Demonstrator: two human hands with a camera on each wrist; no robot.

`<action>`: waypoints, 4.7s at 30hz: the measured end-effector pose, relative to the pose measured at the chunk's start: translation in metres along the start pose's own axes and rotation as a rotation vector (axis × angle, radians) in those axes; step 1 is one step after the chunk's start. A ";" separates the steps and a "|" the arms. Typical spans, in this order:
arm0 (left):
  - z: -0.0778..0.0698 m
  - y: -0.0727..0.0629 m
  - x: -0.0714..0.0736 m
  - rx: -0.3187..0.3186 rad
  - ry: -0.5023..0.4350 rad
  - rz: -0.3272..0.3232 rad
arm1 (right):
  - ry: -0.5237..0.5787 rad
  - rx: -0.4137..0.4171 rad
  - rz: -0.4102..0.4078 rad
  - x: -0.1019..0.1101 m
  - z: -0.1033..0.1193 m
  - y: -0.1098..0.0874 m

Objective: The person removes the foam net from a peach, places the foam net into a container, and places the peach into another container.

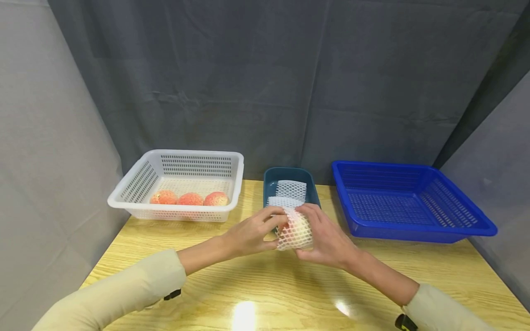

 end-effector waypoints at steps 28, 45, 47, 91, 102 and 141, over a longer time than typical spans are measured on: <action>0.006 -0.011 0.006 0.130 -0.028 0.050 | 0.051 0.006 0.140 0.010 -0.004 0.006; 0.018 -0.019 0.026 0.213 0.040 0.000 | -0.087 0.049 -0.003 0.015 -0.028 0.023; 0.021 -0.021 0.029 0.227 0.053 0.002 | -0.107 0.043 -0.022 0.015 -0.031 0.025; 0.057 -0.050 0.084 0.418 0.181 -0.004 | -0.275 -0.062 0.048 -0.041 -0.087 0.039; 0.066 -0.056 0.088 0.423 0.190 -0.014 | -0.246 -0.124 0.204 -0.046 -0.081 0.035; 0.105 -0.073 0.103 0.546 0.261 0.027 | -0.141 -0.296 0.204 -0.052 -0.071 0.061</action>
Point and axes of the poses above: each hand's wrist, its own y-axis towards the middle knuckle, its own x-axis out of the back of the hand, z = x × y, the point moved 1 cm from there along y, towards the middle knuckle, and after that the axes turned 5 degrees about x, right-handed, at the moved point
